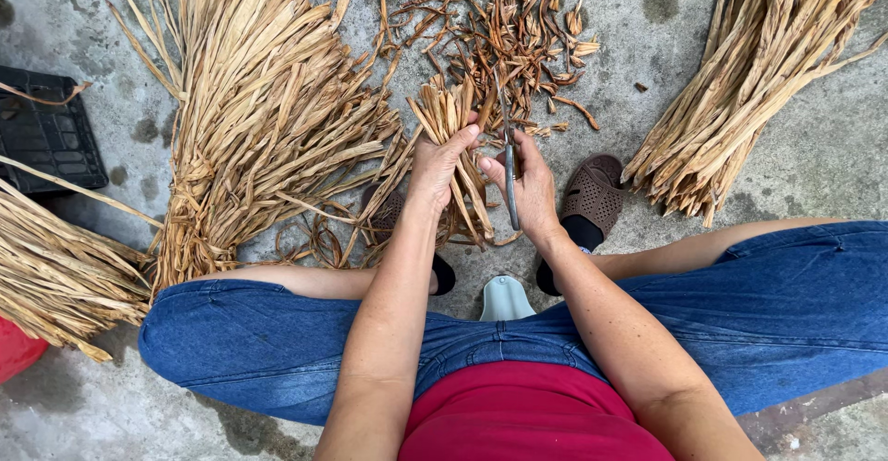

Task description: The person sits on a concrete floor and uses shears to trim and split dried plant stalks. They repeatedly pick up stalks, cut off ends, and split them into thinner strips, accumulating a pile of trimmed pieces on the floor.

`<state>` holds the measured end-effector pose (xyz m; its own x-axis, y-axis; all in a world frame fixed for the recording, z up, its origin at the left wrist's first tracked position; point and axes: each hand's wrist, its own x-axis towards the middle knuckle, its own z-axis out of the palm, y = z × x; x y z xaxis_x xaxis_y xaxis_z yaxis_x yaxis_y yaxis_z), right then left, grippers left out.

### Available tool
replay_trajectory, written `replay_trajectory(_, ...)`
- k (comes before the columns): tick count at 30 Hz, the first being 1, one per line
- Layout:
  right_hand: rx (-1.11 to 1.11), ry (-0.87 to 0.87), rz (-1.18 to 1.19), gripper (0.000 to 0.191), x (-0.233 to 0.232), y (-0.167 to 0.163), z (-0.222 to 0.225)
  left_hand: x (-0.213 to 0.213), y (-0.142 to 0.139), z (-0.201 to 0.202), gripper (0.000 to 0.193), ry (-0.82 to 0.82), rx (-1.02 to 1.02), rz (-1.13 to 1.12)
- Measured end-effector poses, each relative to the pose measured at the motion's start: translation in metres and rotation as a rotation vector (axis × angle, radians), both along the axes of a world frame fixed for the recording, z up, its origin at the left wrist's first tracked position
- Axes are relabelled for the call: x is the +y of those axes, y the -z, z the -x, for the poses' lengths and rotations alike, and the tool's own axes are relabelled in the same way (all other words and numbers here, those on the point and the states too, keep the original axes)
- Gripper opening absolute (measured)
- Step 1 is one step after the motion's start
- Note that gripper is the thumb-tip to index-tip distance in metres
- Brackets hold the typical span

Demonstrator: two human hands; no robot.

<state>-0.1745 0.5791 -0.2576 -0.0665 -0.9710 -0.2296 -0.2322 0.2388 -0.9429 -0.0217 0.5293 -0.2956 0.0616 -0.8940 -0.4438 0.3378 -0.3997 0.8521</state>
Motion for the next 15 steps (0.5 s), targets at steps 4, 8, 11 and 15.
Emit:
replay_trajectory(4,-0.022,0.006,-0.007,0.060,0.0005,-0.0019,0.0006,0.0031,0.0050,0.0024,0.033,-0.024,-0.028,0.008)
replay_trajectory(8,0.007,0.015,-0.025,0.058,0.0008,-0.0018,0.0023,0.0040,0.0084,0.0006,0.031,-0.012,-0.018,0.015)
replay_trajectory(11,0.044,0.042,-0.047,0.050,0.0013,0.0001,0.0027,0.0030,0.0098,-0.0007,0.032,-0.009,-0.026,0.013)
replay_trajectory(15,-0.072,0.062,0.005,0.041,0.0012,0.0018,0.0012,0.0010,0.0047,-0.0024,0.033,-0.008,-0.022,0.036)
